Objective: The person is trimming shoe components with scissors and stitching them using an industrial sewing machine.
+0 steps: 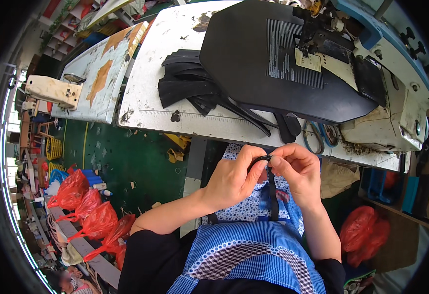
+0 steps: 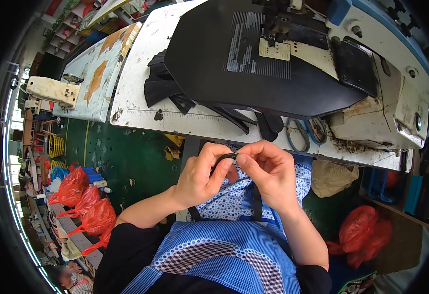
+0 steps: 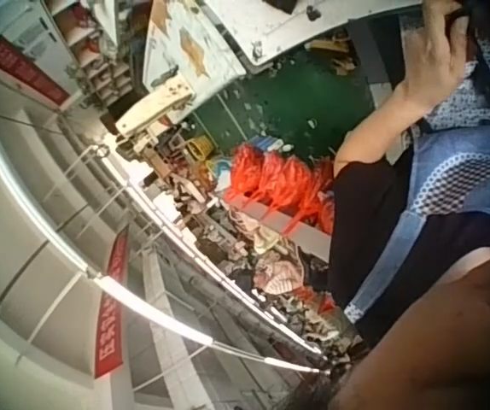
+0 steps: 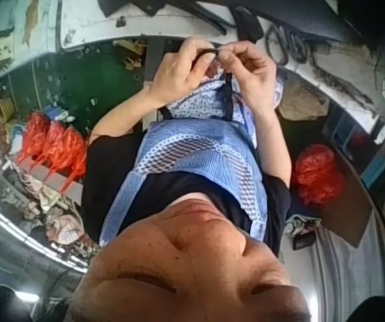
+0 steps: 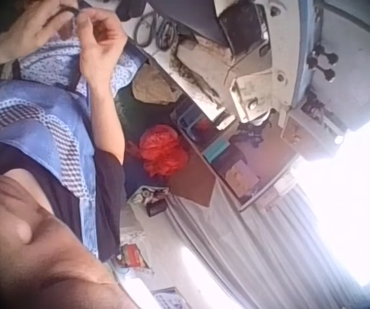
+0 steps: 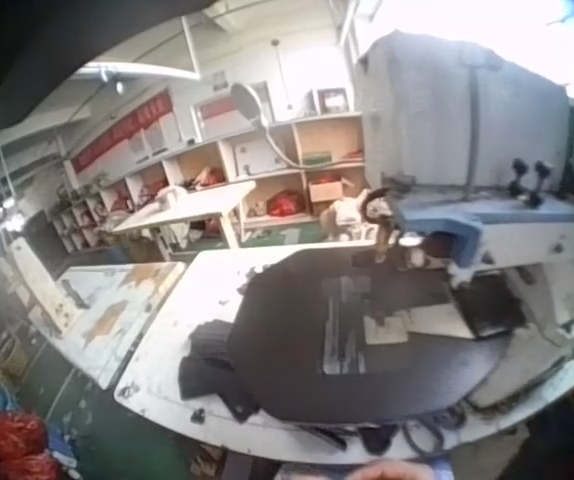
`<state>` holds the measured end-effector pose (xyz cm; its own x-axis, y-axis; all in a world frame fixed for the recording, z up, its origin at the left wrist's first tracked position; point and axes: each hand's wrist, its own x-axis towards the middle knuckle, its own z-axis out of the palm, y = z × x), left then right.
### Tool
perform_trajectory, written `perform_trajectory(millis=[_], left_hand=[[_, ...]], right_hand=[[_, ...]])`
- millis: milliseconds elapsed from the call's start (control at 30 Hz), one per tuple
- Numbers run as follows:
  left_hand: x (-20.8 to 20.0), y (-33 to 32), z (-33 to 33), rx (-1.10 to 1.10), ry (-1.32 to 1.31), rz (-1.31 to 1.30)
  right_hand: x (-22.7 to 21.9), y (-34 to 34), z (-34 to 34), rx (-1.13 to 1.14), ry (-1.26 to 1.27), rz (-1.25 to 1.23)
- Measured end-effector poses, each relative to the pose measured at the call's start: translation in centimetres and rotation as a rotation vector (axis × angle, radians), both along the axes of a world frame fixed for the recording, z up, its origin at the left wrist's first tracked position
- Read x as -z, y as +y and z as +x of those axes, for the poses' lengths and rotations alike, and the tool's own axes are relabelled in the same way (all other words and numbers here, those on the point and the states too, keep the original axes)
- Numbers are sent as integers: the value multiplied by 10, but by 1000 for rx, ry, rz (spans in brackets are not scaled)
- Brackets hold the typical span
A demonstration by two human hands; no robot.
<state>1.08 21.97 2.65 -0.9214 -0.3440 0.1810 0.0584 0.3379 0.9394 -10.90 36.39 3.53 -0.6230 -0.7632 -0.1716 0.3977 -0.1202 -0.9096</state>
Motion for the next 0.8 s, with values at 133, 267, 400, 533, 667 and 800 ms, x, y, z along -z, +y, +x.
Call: perform_trajectory(millis=[133,267,400,533,667,800], left_hand=[[-9,-8,-11,-104,188,-437],[-7,-9,-9,-124,222,-546],[-9,-12,-10,-122,282,-657],[-14,-7,-10,-126,285,-739],[-14,-9,-9,-80,313,-773],[-14,-7,-6,-31,309,-737]], right_hand=[[8,5,2,97,184,132],[2,4,7,139,239,155],[-4,3,4,121,461,173],[-9,3,1,99,623,197],[-11,6,-1,81,574,205],[-8,7,0,77,537,225]])
